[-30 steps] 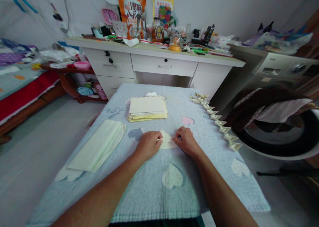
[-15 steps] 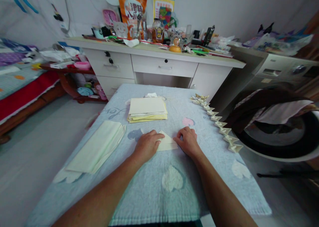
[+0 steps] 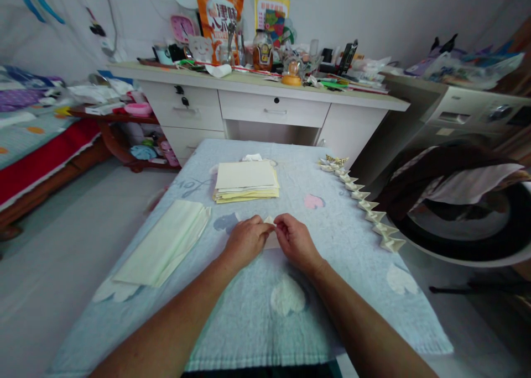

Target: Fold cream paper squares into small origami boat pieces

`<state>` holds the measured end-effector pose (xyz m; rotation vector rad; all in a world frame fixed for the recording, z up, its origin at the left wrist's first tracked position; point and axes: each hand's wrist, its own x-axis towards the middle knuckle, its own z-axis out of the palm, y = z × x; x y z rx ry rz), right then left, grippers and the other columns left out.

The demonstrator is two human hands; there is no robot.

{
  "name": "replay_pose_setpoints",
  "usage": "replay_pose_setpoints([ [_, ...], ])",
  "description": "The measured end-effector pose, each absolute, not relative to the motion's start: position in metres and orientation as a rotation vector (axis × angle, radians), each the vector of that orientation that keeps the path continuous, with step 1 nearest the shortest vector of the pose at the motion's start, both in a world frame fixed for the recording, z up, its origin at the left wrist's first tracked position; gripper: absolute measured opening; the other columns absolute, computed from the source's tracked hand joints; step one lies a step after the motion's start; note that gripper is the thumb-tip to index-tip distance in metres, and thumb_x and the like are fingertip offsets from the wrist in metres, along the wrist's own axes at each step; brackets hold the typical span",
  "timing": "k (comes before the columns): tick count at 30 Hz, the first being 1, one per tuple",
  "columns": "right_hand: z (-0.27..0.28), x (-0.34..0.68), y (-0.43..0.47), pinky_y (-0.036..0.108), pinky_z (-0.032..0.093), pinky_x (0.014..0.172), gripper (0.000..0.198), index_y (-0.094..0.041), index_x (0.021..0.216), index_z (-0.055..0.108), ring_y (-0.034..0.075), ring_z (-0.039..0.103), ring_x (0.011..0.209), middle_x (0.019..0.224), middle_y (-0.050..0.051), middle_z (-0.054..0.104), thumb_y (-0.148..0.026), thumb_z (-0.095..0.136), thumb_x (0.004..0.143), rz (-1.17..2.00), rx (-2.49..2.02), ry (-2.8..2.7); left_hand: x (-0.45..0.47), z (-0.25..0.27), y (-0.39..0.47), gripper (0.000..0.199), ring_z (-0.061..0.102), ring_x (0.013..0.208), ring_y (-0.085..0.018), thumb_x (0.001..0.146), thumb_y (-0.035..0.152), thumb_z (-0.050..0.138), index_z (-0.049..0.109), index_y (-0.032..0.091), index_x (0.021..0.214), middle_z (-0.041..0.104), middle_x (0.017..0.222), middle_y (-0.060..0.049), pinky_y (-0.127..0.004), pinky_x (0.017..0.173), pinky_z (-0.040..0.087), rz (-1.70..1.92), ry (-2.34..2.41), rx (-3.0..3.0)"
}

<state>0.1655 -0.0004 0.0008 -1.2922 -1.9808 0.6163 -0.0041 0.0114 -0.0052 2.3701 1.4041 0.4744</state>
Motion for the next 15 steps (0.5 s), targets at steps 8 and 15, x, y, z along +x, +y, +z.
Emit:
replay_pose_setpoints([
  [8, -0.006, 0.16, 0.005, 0.029, 0.039, 0.078, 0.011, -0.018, 0.092, 0.057, 0.019, 0.051, 0.084, 0.085, 0.004, 0.06, -0.015, 0.055, 0.081, 0.471, -1.465, -2.175, -0.013, -0.005, 0.011, 0.046, 0.057, 0.1, -0.023, 0.081, 0.022, 0.061, 0.054, 0.025, 0.126, 0.066, 0.103, -0.005, -0.035, 0.087, 0.04, 0.555, 1.57, 2.268],
  [15, -0.005, 0.151, 0.005, 0.031, 0.038, 0.08, 0.014, -0.017, 0.093, 0.057, 0.02, 0.05, 0.086, 0.091, 0.006, 0.059, -0.028, 0.06, 0.084, 0.343, -1.592, -2.225, -0.033, -0.003, 0.016, 0.044, 0.059, 0.087, -0.02, 0.08, 0.019, 0.059, 0.056, 0.025, 0.124, 0.067, 0.082, 0.0, -0.033, 0.084, 0.038, 0.498, 1.508, 2.207],
])
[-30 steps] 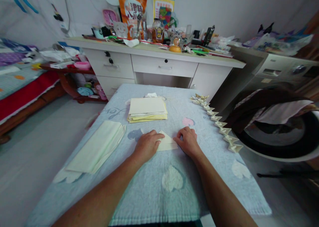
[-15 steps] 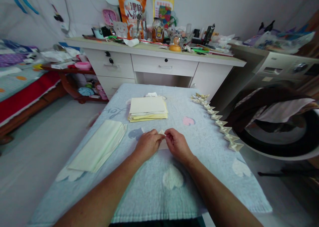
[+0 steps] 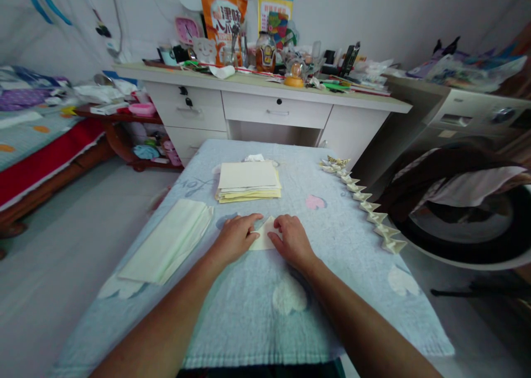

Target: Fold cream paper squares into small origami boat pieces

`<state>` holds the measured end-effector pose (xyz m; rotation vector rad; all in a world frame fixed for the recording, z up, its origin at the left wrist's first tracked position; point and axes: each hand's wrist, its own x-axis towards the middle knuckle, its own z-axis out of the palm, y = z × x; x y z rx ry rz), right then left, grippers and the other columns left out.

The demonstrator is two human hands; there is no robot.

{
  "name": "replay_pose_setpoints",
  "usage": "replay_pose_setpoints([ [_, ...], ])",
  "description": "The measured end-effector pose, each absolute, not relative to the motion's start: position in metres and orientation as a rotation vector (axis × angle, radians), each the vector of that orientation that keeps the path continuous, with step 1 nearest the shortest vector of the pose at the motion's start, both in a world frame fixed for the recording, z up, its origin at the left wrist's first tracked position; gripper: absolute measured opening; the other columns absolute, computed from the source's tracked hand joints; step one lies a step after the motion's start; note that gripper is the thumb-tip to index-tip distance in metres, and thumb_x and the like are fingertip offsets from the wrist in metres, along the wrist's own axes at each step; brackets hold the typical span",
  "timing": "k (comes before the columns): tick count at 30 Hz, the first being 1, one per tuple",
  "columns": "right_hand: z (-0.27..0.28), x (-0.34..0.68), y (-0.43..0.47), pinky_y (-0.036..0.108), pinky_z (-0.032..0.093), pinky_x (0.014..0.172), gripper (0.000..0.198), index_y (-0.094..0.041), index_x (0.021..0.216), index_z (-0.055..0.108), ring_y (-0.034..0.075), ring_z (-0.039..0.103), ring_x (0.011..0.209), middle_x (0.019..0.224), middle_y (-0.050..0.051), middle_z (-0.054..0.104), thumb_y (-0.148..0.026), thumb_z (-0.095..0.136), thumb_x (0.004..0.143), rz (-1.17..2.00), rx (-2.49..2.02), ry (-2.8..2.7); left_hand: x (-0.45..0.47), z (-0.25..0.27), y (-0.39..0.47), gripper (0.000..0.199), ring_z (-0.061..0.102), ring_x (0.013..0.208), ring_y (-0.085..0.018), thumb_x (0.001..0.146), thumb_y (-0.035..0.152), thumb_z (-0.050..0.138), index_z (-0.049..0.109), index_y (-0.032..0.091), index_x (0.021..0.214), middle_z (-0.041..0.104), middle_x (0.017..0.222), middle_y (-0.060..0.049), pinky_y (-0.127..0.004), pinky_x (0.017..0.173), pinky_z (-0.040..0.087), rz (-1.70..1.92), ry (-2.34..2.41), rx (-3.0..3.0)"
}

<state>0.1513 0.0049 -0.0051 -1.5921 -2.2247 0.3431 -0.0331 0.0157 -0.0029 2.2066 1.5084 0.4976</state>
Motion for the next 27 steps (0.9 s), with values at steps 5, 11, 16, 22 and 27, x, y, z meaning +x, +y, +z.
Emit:
replay_pose_setpoints([
  [5, -0.006, 0.148, 0.005, 0.033, 0.037, 0.08, 0.022, -0.018, 0.092, 0.057, 0.022, 0.049, 0.086, 0.091, 0.007, 0.058, -0.037, 0.063, 0.083, 0.248, -1.664, -2.227, -0.039, 0.001, 0.017, 0.045, 0.058, 0.091, -0.021, 0.078, 0.014, 0.057, 0.058, 0.024, 0.122, 0.065, 0.087, -0.002, -0.032, 0.084, 0.04, 0.478, 1.496, 2.193],
  [11, -0.005, 0.147, 0.003, 0.034, 0.036, 0.079, 0.03, -0.018, 0.092, 0.055, 0.023, 0.049, 0.086, 0.091, 0.007, 0.057, -0.045, 0.064, 0.08, 0.196, -1.671, -2.227, -0.042, 0.002, 0.019, 0.041, 0.049, 0.106, -0.023, 0.079, 0.016, 0.054, 0.061, 0.023, 0.119, 0.058, 0.111, -0.006, -0.035, 0.096, 0.037, 0.571, 1.521, 2.235],
  [16, -0.004, 0.144, 0.003, 0.034, 0.035, 0.079, 0.029, -0.019, 0.092, 0.055, 0.024, 0.048, 0.086, 0.09, 0.007, 0.057, -0.045, 0.063, 0.081, 0.166, -1.706, -2.232, -0.035, -0.007, 0.015, 0.041, 0.043, 0.111, -0.025, 0.081, 0.038, 0.061, 0.059, 0.028, 0.121, 0.054, 0.12, -0.005, -0.038, 0.098, 0.034, 0.579, 1.574, 2.278],
  [22, -0.002, 0.147, 0.002, 0.035, 0.034, 0.078, 0.034, -0.021, 0.094, 0.056, 0.025, 0.048, 0.091, 0.095, 0.008, 0.056, -0.05, 0.065, 0.079, 0.213, -1.806, -2.18, -0.038, -0.008, 0.013, 0.051, 0.035, 0.124, -0.029, 0.079, 0.041, 0.062, 0.051, 0.038, 0.129, 0.041, 0.138, -0.004, -0.044, 0.098, 0.031, 0.409, 1.696, 2.224],
  [27, -0.005, 0.163, 0.006, 0.037, 0.034, 0.078, 0.046, -0.021, 0.097, 0.056, 0.028, 0.046, 0.097, 0.103, 0.01, 0.052, -0.057, 0.07, 0.071, 0.216, -1.943, -2.071, -0.042, -0.003, 0.015, 0.053, 0.034, 0.126, -0.03, 0.078, 0.034, 0.061, 0.051, 0.04, 0.129, 0.04, 0.141, -0.004, -0.046, 0.102, 0.029, 0.352, 1.685, 2.186],
])
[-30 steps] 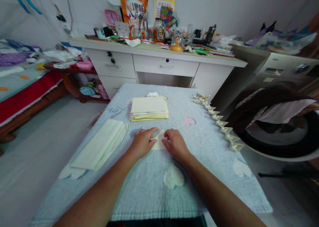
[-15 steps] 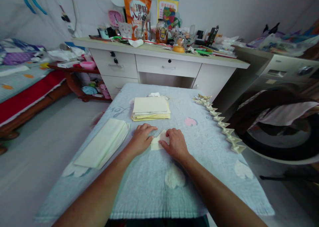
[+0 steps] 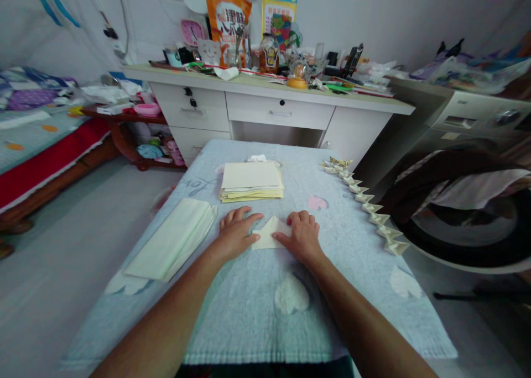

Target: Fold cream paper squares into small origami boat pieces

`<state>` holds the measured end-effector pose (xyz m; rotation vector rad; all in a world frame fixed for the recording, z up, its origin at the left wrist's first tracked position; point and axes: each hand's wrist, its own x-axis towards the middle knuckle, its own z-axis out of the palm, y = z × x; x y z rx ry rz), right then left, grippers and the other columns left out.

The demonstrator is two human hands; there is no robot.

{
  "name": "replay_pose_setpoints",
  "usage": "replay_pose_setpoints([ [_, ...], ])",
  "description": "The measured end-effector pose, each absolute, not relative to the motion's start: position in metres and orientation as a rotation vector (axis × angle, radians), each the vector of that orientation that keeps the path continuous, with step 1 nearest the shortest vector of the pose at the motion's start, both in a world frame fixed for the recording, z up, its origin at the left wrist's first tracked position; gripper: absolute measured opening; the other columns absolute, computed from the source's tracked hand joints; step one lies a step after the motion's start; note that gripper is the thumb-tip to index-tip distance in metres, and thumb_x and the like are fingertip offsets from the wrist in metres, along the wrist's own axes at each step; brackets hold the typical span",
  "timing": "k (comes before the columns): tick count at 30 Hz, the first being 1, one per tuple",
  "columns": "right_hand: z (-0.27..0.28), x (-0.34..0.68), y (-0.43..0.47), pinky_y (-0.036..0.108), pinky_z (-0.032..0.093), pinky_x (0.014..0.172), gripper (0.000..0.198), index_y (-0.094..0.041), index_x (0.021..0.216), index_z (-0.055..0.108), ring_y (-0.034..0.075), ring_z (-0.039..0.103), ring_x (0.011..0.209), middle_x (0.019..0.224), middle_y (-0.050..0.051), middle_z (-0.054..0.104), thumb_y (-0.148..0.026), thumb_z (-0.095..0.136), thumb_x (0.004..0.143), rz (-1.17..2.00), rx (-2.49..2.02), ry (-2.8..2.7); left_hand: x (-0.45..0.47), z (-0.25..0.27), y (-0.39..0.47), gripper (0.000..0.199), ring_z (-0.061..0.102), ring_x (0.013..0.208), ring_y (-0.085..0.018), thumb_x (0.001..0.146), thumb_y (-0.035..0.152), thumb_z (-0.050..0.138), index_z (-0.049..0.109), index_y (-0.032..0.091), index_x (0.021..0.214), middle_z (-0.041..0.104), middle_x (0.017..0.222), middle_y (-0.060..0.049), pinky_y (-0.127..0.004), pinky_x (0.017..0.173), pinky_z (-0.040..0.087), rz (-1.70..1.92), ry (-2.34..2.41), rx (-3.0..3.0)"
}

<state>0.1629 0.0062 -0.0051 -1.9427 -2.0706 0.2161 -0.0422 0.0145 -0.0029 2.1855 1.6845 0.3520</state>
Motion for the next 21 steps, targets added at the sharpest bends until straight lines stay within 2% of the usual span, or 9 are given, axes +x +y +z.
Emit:
replay_pose_setpoints([
  [10, -0.012, 0.206, 0.014, 0.041, 0.031, 0.088, 0.054, -0.021, 0.096, 0.05, 0.029, 0.045, 0.105, 0.112, 0.008, 0.049, -0.053, 0.076, 0.061, 0.236, -1.958, -1.979, -0.044, 0.0, 0.016, 0.053, 0.032, 0.129, -0.031, 0.076, 0.028, 0.059, 0.053, 0.039, 0.127, 0.039, 0.143, -0.004, -0.048, 0.104, 0.026, 0.307, 1.662, 2.16],
  [21, -0.001, 0.227, 0.015, 0.041, 0.031, 0.091, 0.041, -0.023, 0.099, 0.052, 0.028, 0.044, 0.111, 0.121, 0.006, 0.049, -0.04, 0.071, 0.066, 0.386, -1.992, -1.964, -0.041, 0.001, 0.016, 0.051, 0.035, 0.128, -0.032, 0.074, 0.025, 0.059, 0.057, 0.037, 0.123, 0.042, 0.14, -0.004, -0.049, 0.102, 0.029, 0.338, 1.672, 2.167],
])
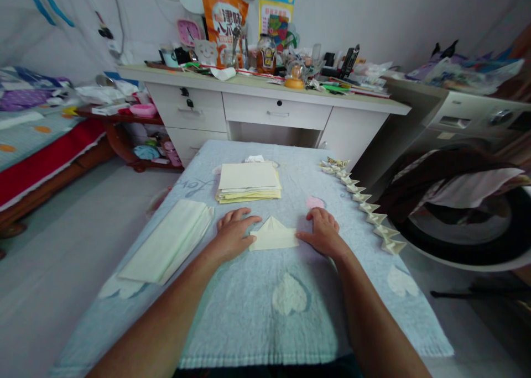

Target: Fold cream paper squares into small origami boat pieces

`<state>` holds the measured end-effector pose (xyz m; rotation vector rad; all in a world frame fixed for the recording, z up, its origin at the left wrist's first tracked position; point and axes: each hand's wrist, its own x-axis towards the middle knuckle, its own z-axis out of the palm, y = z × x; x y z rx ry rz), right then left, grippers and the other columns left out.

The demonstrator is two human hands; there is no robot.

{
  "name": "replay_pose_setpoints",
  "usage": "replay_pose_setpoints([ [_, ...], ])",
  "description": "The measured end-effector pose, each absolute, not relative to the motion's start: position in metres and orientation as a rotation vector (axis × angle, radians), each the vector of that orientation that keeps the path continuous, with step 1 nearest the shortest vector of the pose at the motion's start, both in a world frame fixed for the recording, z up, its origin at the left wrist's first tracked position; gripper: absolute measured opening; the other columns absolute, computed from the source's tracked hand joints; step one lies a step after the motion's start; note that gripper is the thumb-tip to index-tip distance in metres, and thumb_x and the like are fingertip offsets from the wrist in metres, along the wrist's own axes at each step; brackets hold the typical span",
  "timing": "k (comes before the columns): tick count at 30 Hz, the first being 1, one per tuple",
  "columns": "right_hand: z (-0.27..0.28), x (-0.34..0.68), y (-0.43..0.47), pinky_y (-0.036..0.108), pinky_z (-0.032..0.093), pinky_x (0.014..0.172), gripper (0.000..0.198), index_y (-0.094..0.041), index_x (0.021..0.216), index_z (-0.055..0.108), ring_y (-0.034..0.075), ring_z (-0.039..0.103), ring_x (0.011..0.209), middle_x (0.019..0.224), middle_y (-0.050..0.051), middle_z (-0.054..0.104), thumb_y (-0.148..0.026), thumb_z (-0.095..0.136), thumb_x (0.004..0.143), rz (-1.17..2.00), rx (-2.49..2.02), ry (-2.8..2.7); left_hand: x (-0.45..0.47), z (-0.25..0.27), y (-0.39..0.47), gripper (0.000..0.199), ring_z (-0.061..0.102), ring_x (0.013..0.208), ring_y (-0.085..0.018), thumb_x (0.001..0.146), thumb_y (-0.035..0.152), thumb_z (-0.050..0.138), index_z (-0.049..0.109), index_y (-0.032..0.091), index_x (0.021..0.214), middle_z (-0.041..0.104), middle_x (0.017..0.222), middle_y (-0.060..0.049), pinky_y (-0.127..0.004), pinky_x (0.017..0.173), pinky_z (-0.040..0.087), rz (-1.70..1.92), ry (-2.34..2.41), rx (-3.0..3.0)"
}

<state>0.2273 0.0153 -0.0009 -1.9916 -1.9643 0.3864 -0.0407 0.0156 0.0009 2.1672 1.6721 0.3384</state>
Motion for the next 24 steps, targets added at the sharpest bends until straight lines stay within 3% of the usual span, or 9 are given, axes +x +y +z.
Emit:
replay_pose_setpoints([
  [8, 0.003, 0.225, 0.018, 0.04, 0.03, 0.098, 0.025, -0.022, 0.101, 0.059, 0.024, 0.042, 0.119, 0.125, 0.008, 0.05, -0.029, 0.061, 0.077, 0.492, -1.633, -2.059, -0.03, 0.001, 0.013, 0.056, 0.041, 0.122, -0.028, 0.067, 0.013, 0.053, 0.06, 0.03, 0.12, 0.052, 0.132, -0.003, -0.044, 0.099, 0.032, 0.444, 1.613, 2.195],
  [12, 0.004, 0.216, 0.014, 0.043, 0.029, 0.097, 0.026, -0.023, 0.094, 0.063, 0.026, 0.042, 0.115, 0.119, 0.007, 0.052, -0.035, 0.069, 0.072, 0.487, -1.702, -2.129, -0.023, 0.001, 0.012, 0.053, 0.045, 0.117, -0.027, 0.068, 0.013, 0.055, 0.06, 0.025, 0.119, 0.056, 0.126, -0.003, -0.043, 0.098, 0.033, 0.514, 1.591, 2.198],
  [15, 0.002, 0.212, 0.014, 0.043, 0.028, 0.097, 0.032, -0.023, 0.097, 0.063, 0.026, 0.041, 0.115, 0.121, 0.007, 0.05, -0.036, 0.073, 0.069, 0.479, -1.7, -2.151, -0.018, -0.001, 0.013, 0.043, 0.049, 0.111, -0.027, 0.074, 0.025, 0.061, 0.06, 0.022, 0.117, 0.059, 0.12, -0.006, -0.043, 0.096, 0.036, 0.586, 1.582, 2.2],
  [18, -0.002, 0.209, 0.015, 0.043, 0.028, 0.098, 0.039, -0.024, 0.101, 0.062, 0.027, 0.039, 0.118, 0.124, 0.007, 0.048, -0.036, 0.075, 0.067, 0.485, -1.653, -2.175, -0.014, -0.004, 0.014, 0.048, 0.052, 0.106, -0.027, 0.073, 0.034, 0.068, 0.059, 0.021, 0.118, 0.06, 0.113, -0.007, -0.041, 0.092, 0.039, 0.64, 1.569, 2.232],
  [24, -0.004, 0.205, 0.016, 0.043, 0.028, 0.098, 0.035, -0.023, 0.098, 0.063, 0.026, 0.038, 0.119, 0.125, 0.007, 0.048, -0.03, 0.076, 0.067, 0.506, -1.625, -2.18, -0.009, -0.007, 0.015, 0.057, 0.056, 0.104, -0.025, 0.069, 0.024, 0.073, 0.055, 0.022, 0.123, 0.059, 0.113, -0.007, -0.036, 0.088, 0.043, 0.684, 1.48, 2.213],
])
